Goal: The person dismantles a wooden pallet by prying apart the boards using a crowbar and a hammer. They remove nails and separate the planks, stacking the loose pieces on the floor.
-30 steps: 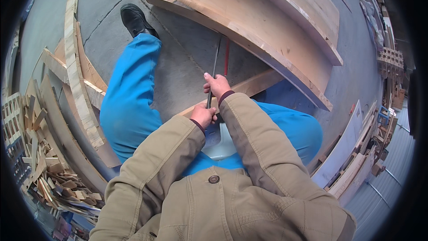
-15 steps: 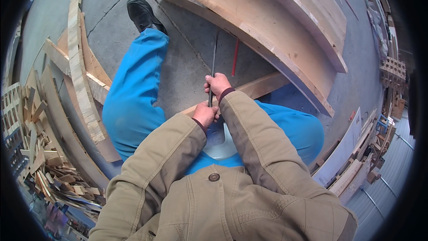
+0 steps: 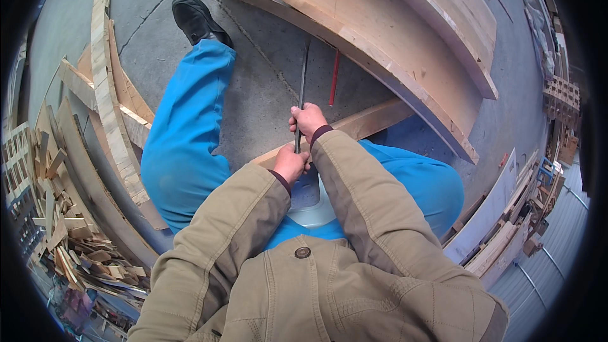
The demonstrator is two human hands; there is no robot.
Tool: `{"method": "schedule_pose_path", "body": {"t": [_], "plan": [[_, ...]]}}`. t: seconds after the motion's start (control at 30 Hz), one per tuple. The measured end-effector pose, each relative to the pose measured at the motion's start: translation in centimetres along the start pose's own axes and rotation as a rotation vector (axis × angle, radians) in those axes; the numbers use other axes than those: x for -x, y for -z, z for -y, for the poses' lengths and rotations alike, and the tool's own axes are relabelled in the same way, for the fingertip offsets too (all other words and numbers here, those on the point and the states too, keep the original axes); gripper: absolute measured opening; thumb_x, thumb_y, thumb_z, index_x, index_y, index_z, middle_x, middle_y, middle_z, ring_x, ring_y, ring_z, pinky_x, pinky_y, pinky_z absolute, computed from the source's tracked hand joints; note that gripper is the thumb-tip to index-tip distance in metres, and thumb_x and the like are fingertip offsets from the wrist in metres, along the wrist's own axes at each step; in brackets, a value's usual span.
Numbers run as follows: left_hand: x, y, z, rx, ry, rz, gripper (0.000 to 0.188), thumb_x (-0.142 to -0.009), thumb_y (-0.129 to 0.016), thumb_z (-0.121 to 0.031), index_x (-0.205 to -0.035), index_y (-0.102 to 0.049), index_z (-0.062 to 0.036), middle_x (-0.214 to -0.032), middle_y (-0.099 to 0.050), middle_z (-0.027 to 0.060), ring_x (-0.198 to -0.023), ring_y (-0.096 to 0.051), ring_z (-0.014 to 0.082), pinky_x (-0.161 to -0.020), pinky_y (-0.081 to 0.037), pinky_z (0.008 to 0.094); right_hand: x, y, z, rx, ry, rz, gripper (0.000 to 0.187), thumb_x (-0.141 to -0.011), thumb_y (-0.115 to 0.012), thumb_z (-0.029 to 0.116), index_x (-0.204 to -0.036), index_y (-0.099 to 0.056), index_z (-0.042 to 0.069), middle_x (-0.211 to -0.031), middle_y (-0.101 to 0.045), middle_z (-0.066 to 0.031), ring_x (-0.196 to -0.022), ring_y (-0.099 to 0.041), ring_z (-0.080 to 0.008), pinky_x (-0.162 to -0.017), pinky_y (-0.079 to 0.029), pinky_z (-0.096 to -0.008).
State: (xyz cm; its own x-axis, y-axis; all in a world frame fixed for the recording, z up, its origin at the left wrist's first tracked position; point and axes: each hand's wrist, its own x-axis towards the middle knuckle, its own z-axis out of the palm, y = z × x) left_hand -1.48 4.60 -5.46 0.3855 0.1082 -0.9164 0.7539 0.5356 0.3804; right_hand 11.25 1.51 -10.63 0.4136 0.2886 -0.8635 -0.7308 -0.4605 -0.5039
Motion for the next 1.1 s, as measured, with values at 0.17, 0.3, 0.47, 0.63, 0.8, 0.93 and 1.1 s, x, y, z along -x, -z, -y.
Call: {"method": "schedule_pose_path", "body": {"t": [0.17,0.3,0.47,0.63,0.8,0.93,1.1], "plan": [[0.2,0.1,0.3,-0.024,0.024,0.017,0.005,-0.094,-0.059,-0.003,-0.097,-0.058,0.0002,-0.073,-0.063,0.0073,-0.062,-0.062,0.0169,-0.055,-0.05,0.0312,0.3,-0.2,-0.2,-0.001,-0.004,0.003,0.019,-0.102,-0.056,0.015,-0.1,-0.056,-0.004,-0.077,-0.064,-0.0112,-0.058,-0.061,-0.02,-0.055,-0.051,-0.0359],[0.1,0.0,0.2,0.015,0.026,0.018,0.009,-0.092,-0.059,-0.002,-0.101,-0.058,0.0006,-0.074,-0.063,0.0074,-0.062,-0.063,0.0169,-0.055,-0.051,0.0312,0.3,0.1,0.0,-0.025,0.001,0.01,0.019,-0.101,-0.056,0.015,-0.1,-0.055,-0.004,-0.077,-0.064,-0.0112,-0.058,-0.061,-0.02,-0.055,-0.051,-0.036],[-0.2,0.1,0.4,-0.013,0.027,0.009,0.011,-0.093,-0.062,-0.002,-0.102,-0.056,0.0014,-0.074,-0.064,0.0082,-0.061,-0.063,0.0171,-0.052,-0.05,0.0319,0.4,0.1,0.0,-0.002,-0.001,0.005,0.018,-0.101,-0.056,0.014,-0.1,-0.056,-0.004,-0.076,-0.064,-0.0112,-0.058,-0.061,-0.0199,-0.055,-0.051,-0.0358],[-0.5,0.1,0.7,-0.018,0.021,0.031,0.012,-0.093,-0.063,-0.003,-0.101,-0.055,0.0014,-0.074,-0.064,0.0087,-0.06,-0.063,0.0171,-0.052,-0.05,0.0323,0.6,0.1,0.2,0.024,0.0,0.01,0.018,-0.102,-0.056,0.016,-0.1,-0.056,-0.003,-0.077,-0.063,-0.0099,-0.059,-0.06,-0.0177,-0.056,-0.051,-0.0329],[-0.5,-0.1,0.4,0.004,0.038,0.02,0.011,-0.093,-0.062,-0.003,-0.1,-0.056,0.0013,-0.074,-0.064,0.0089,-0.06,-0.063,0.0171,-0.052,-0.049,0.0319,0.6,0.2,0.3,0.007,0.028,-0.012,0.018,-0.101,-0.056,0.014,-0.097,-0.056,-0.004,-0.075,-0.063,-0.0107,-0.056,-0.061,-0.0194,-0.054,-0.051,-0.0358],[-1.2,-0.4,0.0,0.053,-0.012,0.028,0.01,-0.092,-0.062,-0.003,-0.098,-0.055,0.0017,-0.074,-0.064,0.0094,-0.06,-0.063,0.0177,-0.051,-0.049,0.0316,-0.2,0.3,1.0,0.026,0.048,-0.01,0.018,-0.101,-0.056,0.015,-0.097,-0.056,-0.003,-0.075,-0.063,-0.0101,-0.057,-0.06,-0.0184,-0.054,-0.051,-0.0347],[-3.3,-1.0,0.0,0.047,-0.011,0.028,0.008,-0.093,-0.06,-0.004,-0.098,-0.057,0.0013,-0.076,-0.064,0.0089,-0.063,-0.062,0.0185,-0.054,-0.049,0.0316,-1.4,0.9,1.7,0.041,0.033,-0.014,0.018,-0.102,-0.056,0.014,-0.097,-0.056,-0.003,-0.074,-0.062,-0.0091,-0.057,-0.059,-0.0171,-0.054,-0.051,-0.0338]]}}
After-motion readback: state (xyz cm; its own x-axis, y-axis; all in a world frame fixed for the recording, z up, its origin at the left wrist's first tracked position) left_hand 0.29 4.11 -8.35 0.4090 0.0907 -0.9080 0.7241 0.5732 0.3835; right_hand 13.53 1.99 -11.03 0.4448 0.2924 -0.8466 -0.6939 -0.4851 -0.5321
